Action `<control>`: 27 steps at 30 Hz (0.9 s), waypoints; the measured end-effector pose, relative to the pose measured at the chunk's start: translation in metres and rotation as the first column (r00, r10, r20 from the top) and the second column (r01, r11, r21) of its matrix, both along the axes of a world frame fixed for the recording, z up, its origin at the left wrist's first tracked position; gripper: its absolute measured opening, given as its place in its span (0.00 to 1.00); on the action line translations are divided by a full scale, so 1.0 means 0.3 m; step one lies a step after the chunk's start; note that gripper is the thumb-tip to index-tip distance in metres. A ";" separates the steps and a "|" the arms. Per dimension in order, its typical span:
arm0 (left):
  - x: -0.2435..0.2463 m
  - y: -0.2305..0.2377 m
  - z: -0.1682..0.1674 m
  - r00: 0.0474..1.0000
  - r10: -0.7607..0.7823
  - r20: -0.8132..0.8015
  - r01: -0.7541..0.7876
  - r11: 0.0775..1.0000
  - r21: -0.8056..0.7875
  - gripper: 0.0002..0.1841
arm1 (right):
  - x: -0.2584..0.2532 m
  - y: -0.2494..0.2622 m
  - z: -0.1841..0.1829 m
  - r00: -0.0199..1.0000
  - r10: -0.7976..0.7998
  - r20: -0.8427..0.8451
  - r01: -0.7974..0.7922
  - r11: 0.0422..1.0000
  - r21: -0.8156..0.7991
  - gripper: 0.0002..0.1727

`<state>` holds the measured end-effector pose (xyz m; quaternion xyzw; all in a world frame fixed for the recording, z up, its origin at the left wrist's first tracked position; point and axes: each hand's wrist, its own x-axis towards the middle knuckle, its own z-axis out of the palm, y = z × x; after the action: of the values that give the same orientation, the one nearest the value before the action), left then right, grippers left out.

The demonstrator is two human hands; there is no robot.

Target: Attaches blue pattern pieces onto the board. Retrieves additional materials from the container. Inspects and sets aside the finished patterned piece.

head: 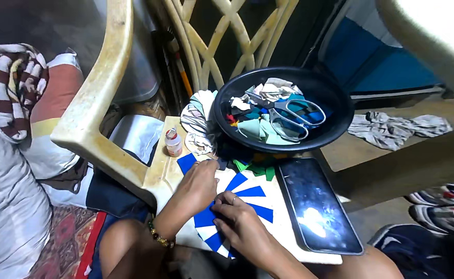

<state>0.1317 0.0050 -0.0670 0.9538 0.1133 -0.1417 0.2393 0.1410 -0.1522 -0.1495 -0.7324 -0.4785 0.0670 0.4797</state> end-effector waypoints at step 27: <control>-0.289 -0.002 -0.139 0.624 0.727 0.286 -0.528 0.663 -0.531 0.04 | 0.147 -0.130 0.036 0.975 -0.214 -0.055 0.219 0.905 0.364 0.09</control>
<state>0.0449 0.0043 -0.1087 0.7834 0.3529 0.1721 0.4819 0.1852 -0.1911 -0.1387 -0.6774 -0.3950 -0.0722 0.6163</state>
